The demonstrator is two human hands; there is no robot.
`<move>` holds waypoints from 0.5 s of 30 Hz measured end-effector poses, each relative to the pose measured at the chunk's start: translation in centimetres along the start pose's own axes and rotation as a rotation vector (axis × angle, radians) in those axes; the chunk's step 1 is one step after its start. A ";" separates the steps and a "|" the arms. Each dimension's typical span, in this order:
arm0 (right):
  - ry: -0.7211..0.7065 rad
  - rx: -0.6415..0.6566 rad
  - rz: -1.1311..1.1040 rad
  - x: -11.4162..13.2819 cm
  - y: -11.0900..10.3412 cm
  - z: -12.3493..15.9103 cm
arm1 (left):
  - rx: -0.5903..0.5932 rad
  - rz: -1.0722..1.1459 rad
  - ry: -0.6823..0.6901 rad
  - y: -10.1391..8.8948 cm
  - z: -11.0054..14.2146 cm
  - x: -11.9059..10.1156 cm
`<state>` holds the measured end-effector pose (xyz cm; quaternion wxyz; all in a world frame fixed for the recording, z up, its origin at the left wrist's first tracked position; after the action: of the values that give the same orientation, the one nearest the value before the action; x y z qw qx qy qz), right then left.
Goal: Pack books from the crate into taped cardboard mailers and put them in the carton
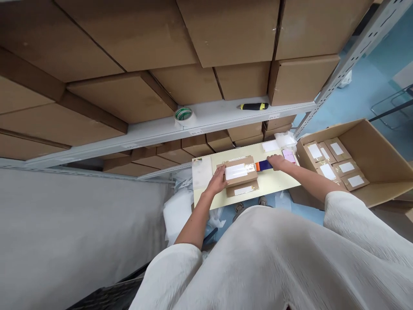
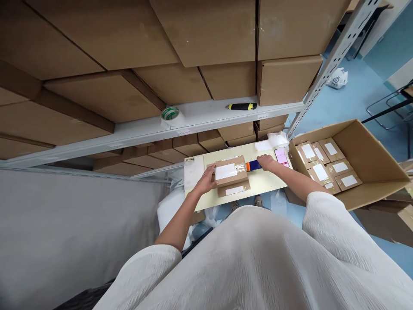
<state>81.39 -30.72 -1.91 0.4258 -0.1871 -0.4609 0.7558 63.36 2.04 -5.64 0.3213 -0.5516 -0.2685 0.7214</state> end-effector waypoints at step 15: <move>0.136 -0.147 0.103 7.7 0.9 -1.8 | 0.012 -0.028 0.022 -0.3 -0.1 -0.7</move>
<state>77.83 -23.64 -2.70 0.4019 -0.2920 -0.4750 0.7264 63.64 1.67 -4.98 0.3374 -0.5537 -0.2684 0.7124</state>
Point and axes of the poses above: each hand's wrist, its own z-axis away from the middle knuckle, its own y-axis out of the palm, x = y × z, the point moved 7 cm from there along -z, towards the middle knuckle, and after that the axes turned 4 degrees about -x, right-handed, at the moved point
